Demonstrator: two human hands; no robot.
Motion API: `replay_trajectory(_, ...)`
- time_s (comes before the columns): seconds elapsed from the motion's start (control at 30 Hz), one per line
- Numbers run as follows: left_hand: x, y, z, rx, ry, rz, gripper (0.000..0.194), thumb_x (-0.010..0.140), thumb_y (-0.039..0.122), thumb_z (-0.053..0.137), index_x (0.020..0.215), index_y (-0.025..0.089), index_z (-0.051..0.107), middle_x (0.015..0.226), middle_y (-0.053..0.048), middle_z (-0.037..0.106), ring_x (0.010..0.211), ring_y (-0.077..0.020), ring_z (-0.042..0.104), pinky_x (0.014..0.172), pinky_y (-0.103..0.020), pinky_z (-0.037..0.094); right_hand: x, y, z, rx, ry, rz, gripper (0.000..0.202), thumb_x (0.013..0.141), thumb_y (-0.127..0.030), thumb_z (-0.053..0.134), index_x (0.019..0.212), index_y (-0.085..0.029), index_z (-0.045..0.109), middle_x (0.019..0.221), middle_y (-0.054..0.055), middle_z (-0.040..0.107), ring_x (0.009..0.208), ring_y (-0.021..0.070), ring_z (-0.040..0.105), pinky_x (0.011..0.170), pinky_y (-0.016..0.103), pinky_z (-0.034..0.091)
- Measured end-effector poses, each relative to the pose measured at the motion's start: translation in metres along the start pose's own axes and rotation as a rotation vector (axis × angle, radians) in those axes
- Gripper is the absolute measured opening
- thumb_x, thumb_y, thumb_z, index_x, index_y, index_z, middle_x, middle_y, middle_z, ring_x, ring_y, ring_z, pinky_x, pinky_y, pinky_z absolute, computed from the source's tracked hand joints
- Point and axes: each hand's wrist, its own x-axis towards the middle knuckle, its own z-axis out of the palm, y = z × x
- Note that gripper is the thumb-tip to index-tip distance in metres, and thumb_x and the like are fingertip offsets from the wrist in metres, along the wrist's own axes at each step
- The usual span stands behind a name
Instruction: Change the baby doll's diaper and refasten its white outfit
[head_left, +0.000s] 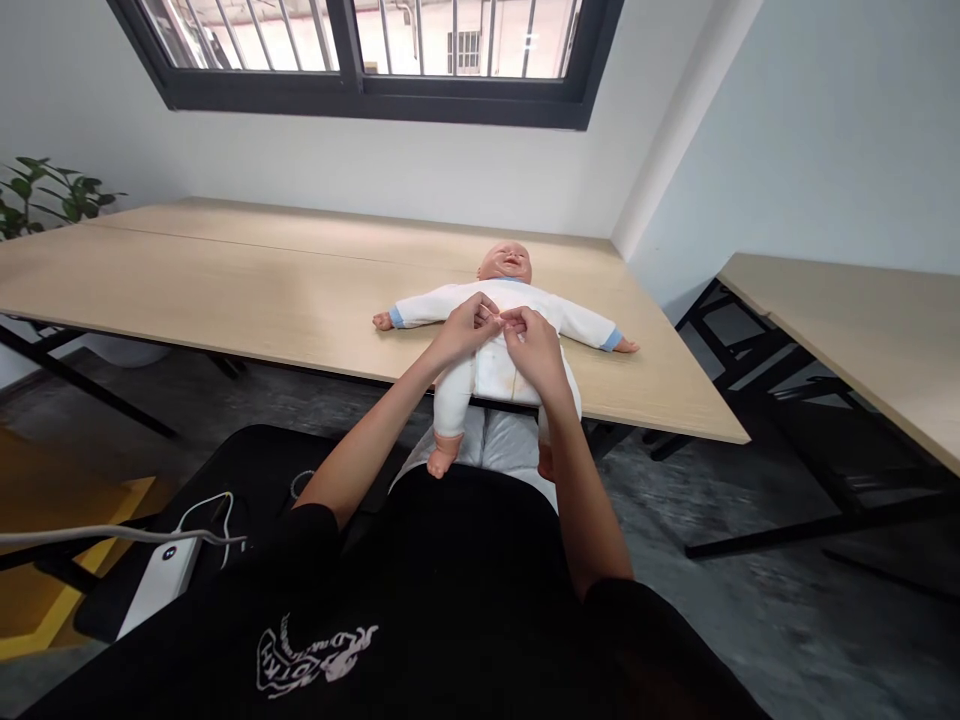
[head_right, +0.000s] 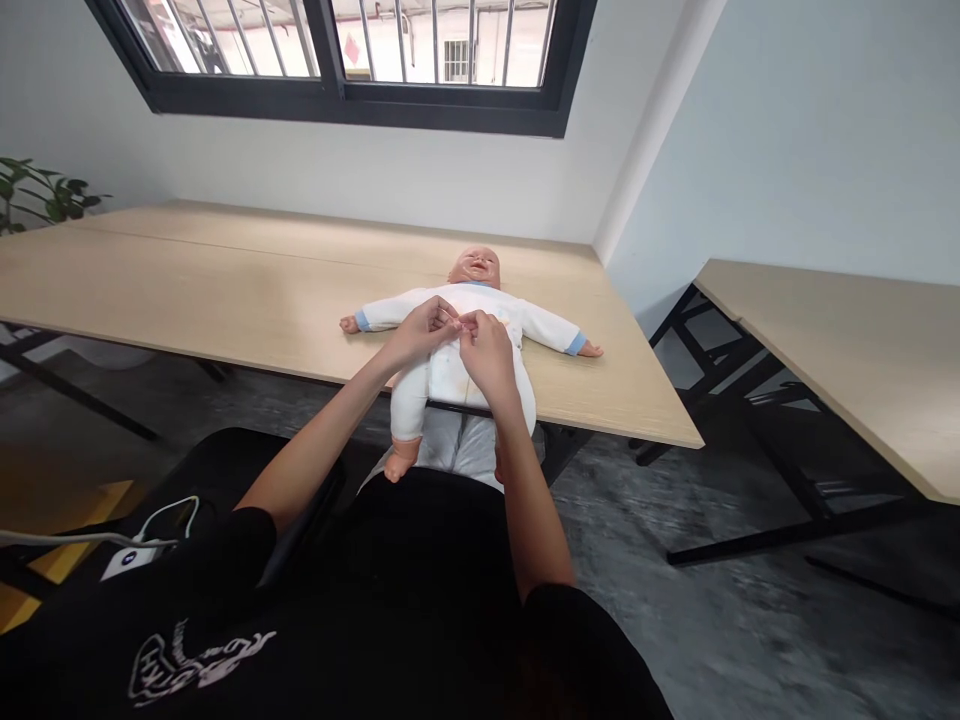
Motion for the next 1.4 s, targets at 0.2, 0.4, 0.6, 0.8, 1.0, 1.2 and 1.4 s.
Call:
replay_trajectory(0.2, -0.011, -0.005, 0.011, 0.42, 0.078, 0.243, 0.006, 0.094, 0.014, 0.055, 0.091, 0.02, 0.056, 0.092, -0.005, 0.065, 0.092, -0.0206, 0.061, 0.088, -0.034, 0.049, -0.016, 0.008, -0.006, 0.018, 0.328, -0.112, 0.028, 0.092, -0.019, 0.044, 0.11, -0.021, 0.065, 0.121, 0.013, 0.068, 0.117, 0.0246, 0.063, 0.107, 0.042, 0.052)
replay_trajectory(0.4, -0.031, -0.003, 0.012, 0.552, 0.058, 0.29, 0.013, 0.103, 0.025, 0.046, 0.1, 0.019, 0.057, 0.108, -0.012, 0.068, 0.108, -0.025, 0.063, 0.1, -0.041, 0.051, -0.034, 0.022, -0.015, -0.229, 0.106, -0.051, 0.04, 0.102, -0.032, 0.039, 0.124, -0.015, 0.068, 0.133, 0.015, 0.069, 0.129, 0.0305, 0.061, 0.118, 0.051, 0.042)
replay_trajectory(0.6, -0.049, 0.001, 0.016, 0.659, 0.041, 0.275, 0.033, 0.109, 0.036, 0.04, 0.122, 0.015, 0.062, 0.13, -0.016, 0.067, 0.128, -0.0268, 0.062, 0.112, -0.042, 0.048, -0.039, 0.017, -0.014, -0.388, -0.005, -0.056, 0.048, 0.108, -0.033, 0.033, 0.137, -0.012, 0.065, 0.144, 0.014, 0.064, 0.14, 0.0304, 0.055, 0.12, 0.051, 0.04)
replay_trajectory(0.8, -0.056, 0.003, 0.018, 0.773, 0.014, 0.203, 0.043, 0.11, 0.039, 0.038, 0.139, 0.014, 0.059, 0.148, -0.014, 0.062, 0.147, -0.0247, 0.05, 0.128, -0.045, 0.032, -0.044, 0.01, -0.01, -0.494, -0.009, -0.057, 0.05, 0.109, -0.033, 0.03, 0.145, -0.015, 0.06, 0.151, 0.012, 0.058, 0.146, 0.0299, 0.049, 0.12, 0.051, 0.038)
replay_trajectory(1.0, -0.057, 0.001, 0.02, 0.688, 0.007, 0.138, 0.047, 0.109, 0.043, 0.042, 0.147, 0.019, 0.055, 0.16, -0.012, 0.051, 0.157, -0.0251, 0.036, 0.132, -0.046, 0.022, -0.046, 0.016, -0.007, -0.396, 0.018, -0.075, 0.05, 0.109, -0.038, 0.032, 0.144, -0.016, 0.06, 0.152, 0.014, 0.057, 0.147, 0.032, 0.047, 0.12, 0.054, 0.038)
replay_trajectory(1.2, -0.054, 0.003, 0.021, 0.615, 0.001, 0.104, 0.047, 0.107, 0.043, 0.045, 0.142, 0.015, 0.059, 0.157, -0.017, 0.053, 0.155, -0.0296, 0.039, 0.13, -0.05, 0.022, -0.045, 0.02, -0.004, -0.318, 0.048, -0.079, 0.05, 0.108, -0.043, 0.031, 0.136, -0.019, 0.066, 0.145, 0.014, 0.063, 0.142, 0.033, 0.051, 0.118, 0.058, 0.04)
replay_trajectory(1.4, -0.053, 0.003, 0.018, 0.55, 0.0, 0.089, 0.044, 0.106, 0.043, 0.048, 0.139, 0.018, 0.063, 0.155, -0.013, 0.056, 0.154, -0.0284, 0.04, 0.131, -0.048, 0.021, -0.045, 0.019, -0.01, -0.254, 0.015, -0.029, 0.05, 0.107, -0.043, 0.033, 0.136, -0.02, 0.066, 0.149, 0.013, 0.06, 0.146, 0.0321, 0.047, 0.122, 0.06, 0.035)
